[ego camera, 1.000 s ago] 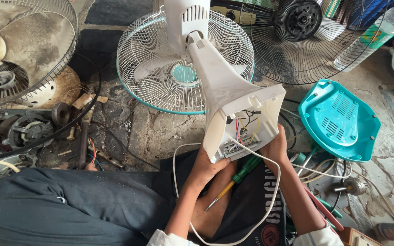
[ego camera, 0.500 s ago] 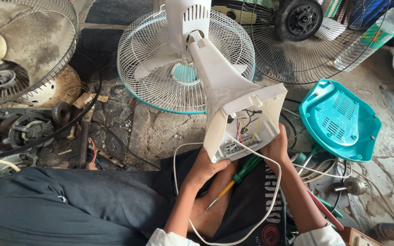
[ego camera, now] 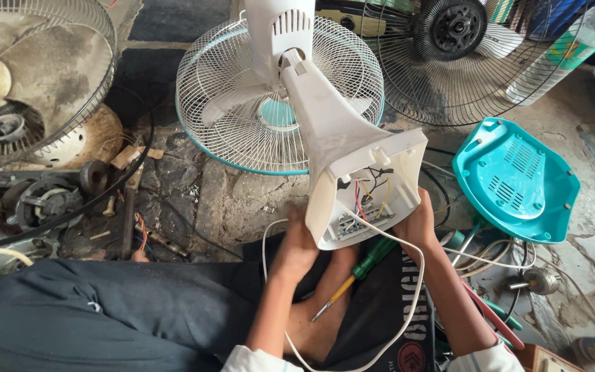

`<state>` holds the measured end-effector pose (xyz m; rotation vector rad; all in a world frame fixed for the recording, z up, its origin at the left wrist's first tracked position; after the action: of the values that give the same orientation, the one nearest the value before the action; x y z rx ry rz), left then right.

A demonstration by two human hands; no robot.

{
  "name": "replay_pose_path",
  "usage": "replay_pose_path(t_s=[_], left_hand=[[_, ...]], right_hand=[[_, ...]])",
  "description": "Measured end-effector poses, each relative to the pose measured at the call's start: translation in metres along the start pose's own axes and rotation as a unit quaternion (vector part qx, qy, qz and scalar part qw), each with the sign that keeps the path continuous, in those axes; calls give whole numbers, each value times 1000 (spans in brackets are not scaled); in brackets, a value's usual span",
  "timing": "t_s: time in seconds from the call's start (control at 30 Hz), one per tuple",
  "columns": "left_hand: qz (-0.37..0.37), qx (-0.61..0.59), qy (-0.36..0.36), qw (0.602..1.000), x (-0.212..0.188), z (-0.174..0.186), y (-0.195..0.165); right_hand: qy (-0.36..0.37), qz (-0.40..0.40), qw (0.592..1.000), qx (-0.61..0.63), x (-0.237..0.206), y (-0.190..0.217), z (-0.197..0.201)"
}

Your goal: The person sits on the floor holding a pedestal fan head housing on their lap and repairs its internal wiring and switch assembly. They use a screwdriver to loosen and tighten screws inside the housing, reposition wires, and at one point reach to a power strip on the floor, working on the fan's control components.

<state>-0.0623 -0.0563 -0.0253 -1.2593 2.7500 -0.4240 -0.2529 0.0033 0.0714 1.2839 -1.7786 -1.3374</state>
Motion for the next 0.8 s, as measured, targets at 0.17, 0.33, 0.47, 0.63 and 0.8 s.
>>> replay_pose_path(t_s=[0.17, 0.33, 0.47, 0.63, 0.8], left_hand=[[-31, 11, -70, 997, 21, 5, 25], [-58, 4, -115, 992, 27, 4, 25], [-86, 15, -114, 990, 29, 1, 29], [-101, 23, -90, 991, 26, 1, 29], [-118, 20, -66, 991, 26, -3, 25]], right_hand=[[-8, 14, 1000, -3, -1, -3, 3], [-28, -10, 999, 25, 1, -7, 4], [-10, 26, 1000, -8, 1, -3, 4], [-12, 0, 1000, -13, 2, 0, 2], [0, 9, 1000, -20, 0, 3, -3]])
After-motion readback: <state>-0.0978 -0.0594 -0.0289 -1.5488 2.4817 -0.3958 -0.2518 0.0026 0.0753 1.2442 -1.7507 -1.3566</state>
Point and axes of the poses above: each hand's wrist, its own x-axis towards the middle knuckle, its own z-axis out of the back of the hand, y = z × x, the point moved 1 cm from there along x, towards the middle knuckle, and after that the axes turned 11 degrees about -x, right-handed, at the moved point
